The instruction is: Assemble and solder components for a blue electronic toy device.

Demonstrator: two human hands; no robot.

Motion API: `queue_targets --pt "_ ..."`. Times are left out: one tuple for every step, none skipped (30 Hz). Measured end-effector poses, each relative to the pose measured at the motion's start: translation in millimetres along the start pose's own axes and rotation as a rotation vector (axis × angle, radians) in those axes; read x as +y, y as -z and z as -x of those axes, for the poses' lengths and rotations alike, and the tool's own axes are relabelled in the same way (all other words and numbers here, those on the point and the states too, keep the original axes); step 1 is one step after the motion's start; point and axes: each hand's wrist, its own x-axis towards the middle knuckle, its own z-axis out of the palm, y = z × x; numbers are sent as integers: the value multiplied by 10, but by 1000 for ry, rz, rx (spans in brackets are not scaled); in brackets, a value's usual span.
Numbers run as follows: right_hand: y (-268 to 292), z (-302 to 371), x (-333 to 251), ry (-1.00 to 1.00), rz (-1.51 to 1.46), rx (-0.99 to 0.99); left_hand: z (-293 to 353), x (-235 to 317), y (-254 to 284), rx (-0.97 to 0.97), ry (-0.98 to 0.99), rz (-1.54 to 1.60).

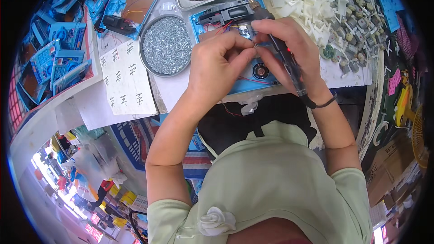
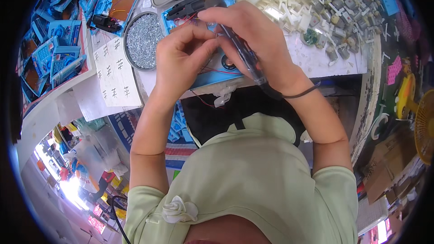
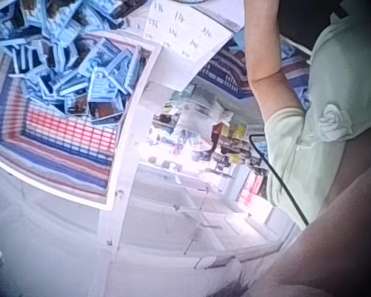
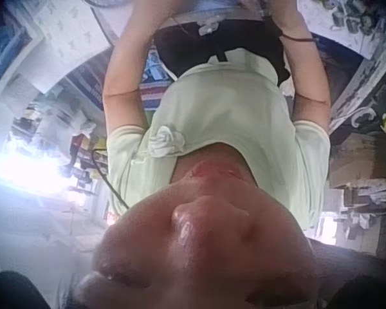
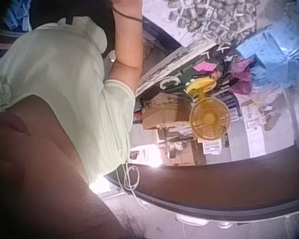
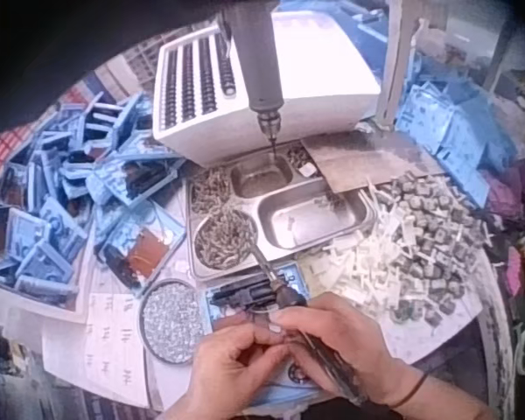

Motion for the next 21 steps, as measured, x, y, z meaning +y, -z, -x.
queue_targets --pt "-6 -2 9 -1 -6 2 -11 0 6 -5 -12 -21" --pt "-14 -5 16 -2 -12 5 -13 19 10 -10 -2 -22" --pt "-19 -3 18 -2 -19 7 -14 45 16 -14 8 -22" --pt "-16 4 15 -21 -26 4 -13 62 21 -19 18 -23" --pt "-7 18 11 -39 -33 2 -17 54 24 -16 -2 -29" --pt "4 26 3 -58 -40 0 -31 36 27 -14 -22 -35" --pt "3 43 -10 -65 -11 4 -30 13 27 -12 -39 -43" --pt "3 63 -29 -71 18 9 -26 7 18 -2 -17 10" --pt "3 81 -45 -79 47 15 -25 9 3 9 5 63" --pt "10 103 -58 -50 86 19 -26 10 -15 16 27 118" --pt "18 123 -69 -21 125 24 -42 15 -8 -12 -62 42" --pt "30 144 -83 7 164 30 -70 25 16 -41 -151 -34" --pt "99 153 -116 5 161 30 -84 20 41 -67 -240 -112" --pt "246 156 -167 3 156 25 -72 6 55 -79 -297 -156" --pt "396 183 -207 0 150 21 -59 -9 65 -92 -354 -201" --pt "582 262 -236 -99 31 21 -52 -6 63 -108 -413 -241" --pt "693 314 -246 -175 -44 9 -40 -4 58 -120 -413 -271" --pt "804 367 -256 -252 -117 1 -20 11 57 -132 -414 -302" --pt "863 377 -270 -305 -148 -23 -9 22 56 -145 -414 -334" --pt "903 396 -281 -358 -179 -47 -4 14 55 -146 -430 -352" --pt "927 425 -294 -442 -184 -97 3 3 55 -148 -445 -370"
